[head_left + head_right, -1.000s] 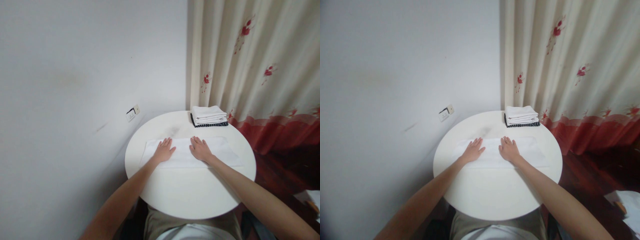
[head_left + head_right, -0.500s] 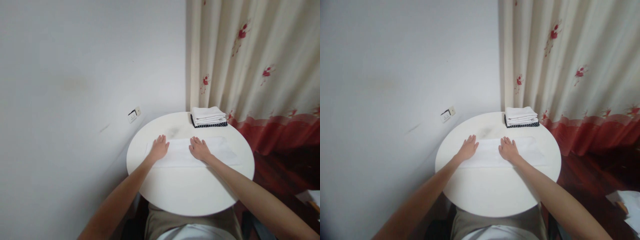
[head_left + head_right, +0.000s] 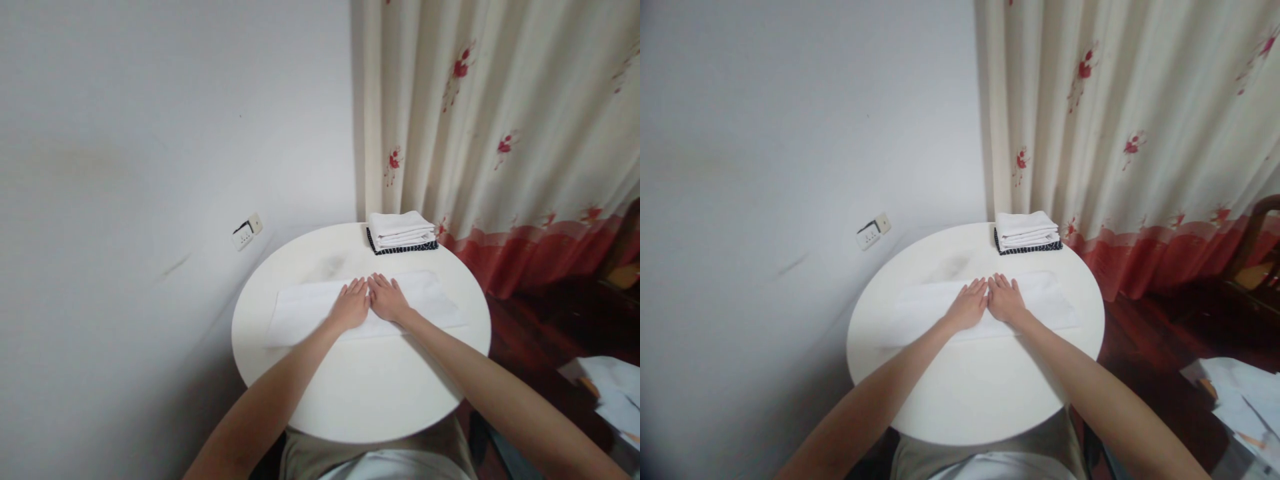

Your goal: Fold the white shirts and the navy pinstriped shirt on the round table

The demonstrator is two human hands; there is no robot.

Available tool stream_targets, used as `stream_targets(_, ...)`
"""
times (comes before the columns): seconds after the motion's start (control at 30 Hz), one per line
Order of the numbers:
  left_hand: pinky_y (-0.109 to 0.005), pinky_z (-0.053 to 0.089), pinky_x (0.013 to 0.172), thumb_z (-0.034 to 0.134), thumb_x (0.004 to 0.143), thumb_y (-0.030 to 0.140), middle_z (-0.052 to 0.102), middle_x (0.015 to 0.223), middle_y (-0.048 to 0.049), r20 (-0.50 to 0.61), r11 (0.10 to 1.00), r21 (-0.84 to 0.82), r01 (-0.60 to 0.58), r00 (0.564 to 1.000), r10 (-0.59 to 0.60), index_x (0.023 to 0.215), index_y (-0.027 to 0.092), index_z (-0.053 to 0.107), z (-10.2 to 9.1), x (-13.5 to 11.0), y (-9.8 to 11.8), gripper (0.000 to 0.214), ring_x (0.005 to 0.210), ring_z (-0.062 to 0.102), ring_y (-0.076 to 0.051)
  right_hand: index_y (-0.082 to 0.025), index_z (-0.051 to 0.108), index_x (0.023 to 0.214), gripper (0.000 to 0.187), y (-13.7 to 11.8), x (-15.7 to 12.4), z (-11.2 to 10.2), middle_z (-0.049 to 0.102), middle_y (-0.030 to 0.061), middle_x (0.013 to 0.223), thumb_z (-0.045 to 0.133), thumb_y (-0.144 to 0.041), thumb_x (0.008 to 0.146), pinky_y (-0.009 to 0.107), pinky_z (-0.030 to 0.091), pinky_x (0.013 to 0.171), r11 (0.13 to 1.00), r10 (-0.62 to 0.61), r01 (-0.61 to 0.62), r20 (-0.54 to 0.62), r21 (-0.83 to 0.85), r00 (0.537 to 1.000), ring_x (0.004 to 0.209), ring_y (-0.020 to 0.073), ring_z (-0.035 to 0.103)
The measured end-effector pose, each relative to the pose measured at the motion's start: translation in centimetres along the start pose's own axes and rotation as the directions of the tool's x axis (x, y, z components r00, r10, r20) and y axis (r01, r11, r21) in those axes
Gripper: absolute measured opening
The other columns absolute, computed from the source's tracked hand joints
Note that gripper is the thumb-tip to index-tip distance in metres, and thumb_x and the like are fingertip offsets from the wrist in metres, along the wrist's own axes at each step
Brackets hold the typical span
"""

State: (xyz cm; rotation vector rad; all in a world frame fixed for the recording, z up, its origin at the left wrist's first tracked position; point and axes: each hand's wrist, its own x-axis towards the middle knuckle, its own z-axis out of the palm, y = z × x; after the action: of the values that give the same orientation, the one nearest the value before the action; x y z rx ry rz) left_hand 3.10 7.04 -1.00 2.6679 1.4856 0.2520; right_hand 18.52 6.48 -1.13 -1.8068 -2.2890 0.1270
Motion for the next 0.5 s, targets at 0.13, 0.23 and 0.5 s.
stream_targets(0.13, -0.05, 0.02, 0.123, 0.021, 0.103, 0.035, 0.025, 0.165, -0.0087, 0.008, 1.0, -0.004, 0.024, 1.0, -0.024, 0.156, 0.015, 0.032, 0.0, -0.3, 0.1, 0.057, 0.153, 0.02, -0.025, -0.017, 0.033, 0.156, 0.057, 0.1, -0.2, -0.3, 0.026, 0.0131, 0.165, 0.027, -0.031, 0.101, 0.059, 0.017, 0.119, 0.999, 0.035, -0.035, 0.024, -0.002, 0.999, 0.152, 0.0281, 0.021)
stream_targets(0.23, -0.049, 0.02, 0.124, 0.021, 0.103, 0.036, 0.025, 0.166, -0.0082, 0.003, 1.0, 0.002, 0.026, 1.0, -0.026, 0.156, 0.016, 0.032, 0.1, -0.5, 0.1, 0.057, 0.153, 0.02, -0.025, -0.021, 0.032, 0.156, 0.056, 1.8, -0.4, -0.5, 0.024, 0.0109, 0.166, 0.024, -0.035, 0.103, 0.062, 0.016, 0.118, 0.998, 0.068, -0.068, 0.04, 0.001, 0.997, 0.152, 0.0283, 0.02)
stream_targets(0.5, -0.049, 0.02, 0.124, 0.02, 0.103, 0.035, 0.024, 0.166, -0.0082, 0.019, 0.999, 0.022, 0.032, 0.999, -0.032, 0.156, 0.013, 0.031, -0.1, -0.5, 0.1, 0.058, 0.153, 0.02, -0.025, -0.023, 0.033, 0.156, 0.057, 12.1, -2.0, -1.5, 0.025, 0.0103, 0.165, 0.022, -0.04, 0.103, 0.071, 0.016, 0.114, 0.962, 0.259, -0.261, -0.027, -0.08, 0.965, 0.151, 0.0319, 0.021)
